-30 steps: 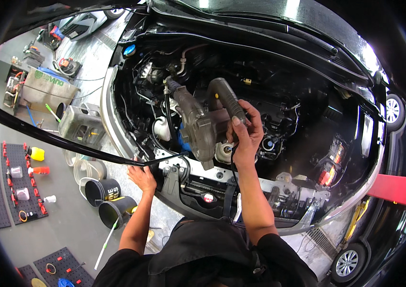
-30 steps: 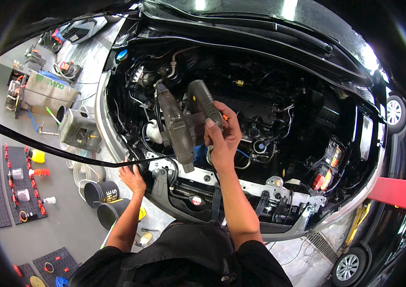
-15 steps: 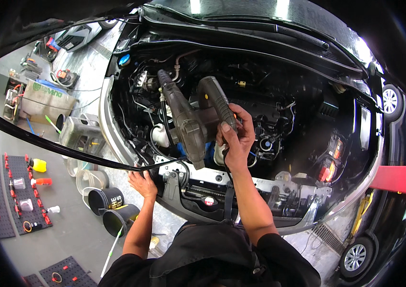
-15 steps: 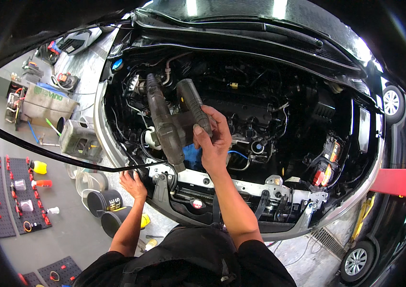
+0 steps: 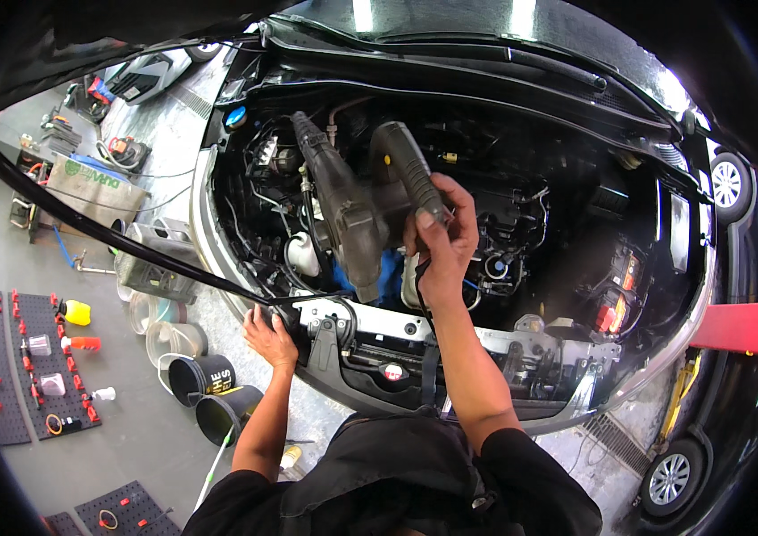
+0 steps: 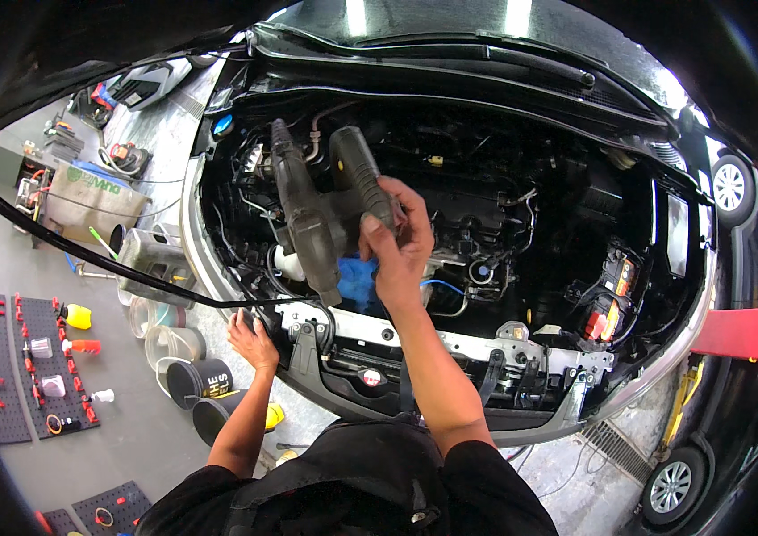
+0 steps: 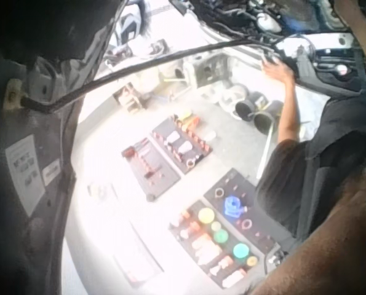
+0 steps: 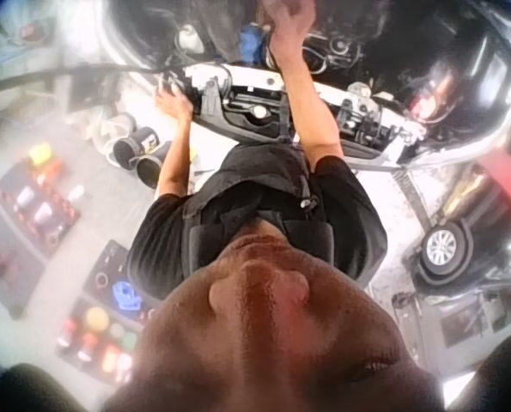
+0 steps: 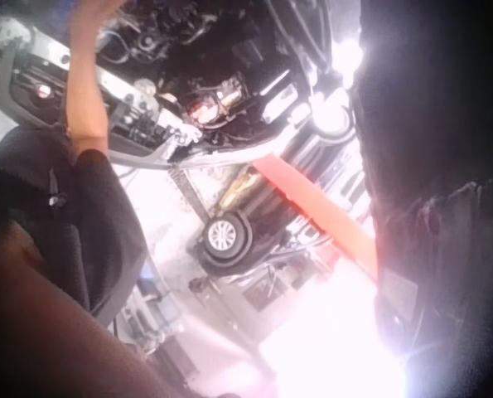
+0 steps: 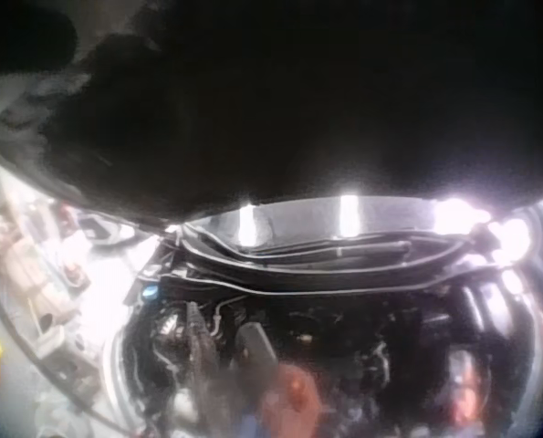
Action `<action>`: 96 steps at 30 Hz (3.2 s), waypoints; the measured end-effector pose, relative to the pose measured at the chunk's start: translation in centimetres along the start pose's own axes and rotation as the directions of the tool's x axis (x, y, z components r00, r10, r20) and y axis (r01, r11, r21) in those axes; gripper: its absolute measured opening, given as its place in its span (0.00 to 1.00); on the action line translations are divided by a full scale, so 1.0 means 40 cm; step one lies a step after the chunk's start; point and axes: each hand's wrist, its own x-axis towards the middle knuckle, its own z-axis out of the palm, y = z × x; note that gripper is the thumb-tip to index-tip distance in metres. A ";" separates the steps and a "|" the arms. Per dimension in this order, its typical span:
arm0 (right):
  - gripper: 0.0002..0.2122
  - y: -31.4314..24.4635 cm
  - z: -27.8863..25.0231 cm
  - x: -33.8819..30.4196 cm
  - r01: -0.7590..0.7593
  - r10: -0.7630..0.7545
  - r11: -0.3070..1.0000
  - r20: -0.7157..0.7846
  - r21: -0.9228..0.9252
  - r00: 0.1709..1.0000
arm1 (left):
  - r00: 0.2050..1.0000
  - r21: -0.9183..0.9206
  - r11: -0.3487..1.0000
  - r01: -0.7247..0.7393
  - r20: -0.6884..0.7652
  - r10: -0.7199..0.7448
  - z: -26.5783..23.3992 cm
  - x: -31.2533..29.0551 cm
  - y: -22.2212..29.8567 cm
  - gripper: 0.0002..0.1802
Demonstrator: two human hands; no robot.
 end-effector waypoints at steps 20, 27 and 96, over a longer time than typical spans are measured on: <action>0.21 -0.054 -0.037 0.014 0.128 -0.134 0.990 -0.109 -0.062 0.985 | 1.000 0.020 1.000 -0.001 -0.011 0.002 0.006 -0.005 -0.006 0.29; 0.22 -0.165 -0.114 -0.022 0.221 -0.279 0.948 -0.262 -0.230 0.924 | 1.000 0.046 0.999 -0.015 -0.025 0.017 0.014 -0.004 -0.018 0.29; 0.21 -0.754 -0.414 -0.550 0.185 -0.361 0.912 -0.503 -0.365 0.786 | 0.994 -0.087 0.991 -0.105 -0.040 0.102 0.006 -0.004 -0.080 0.28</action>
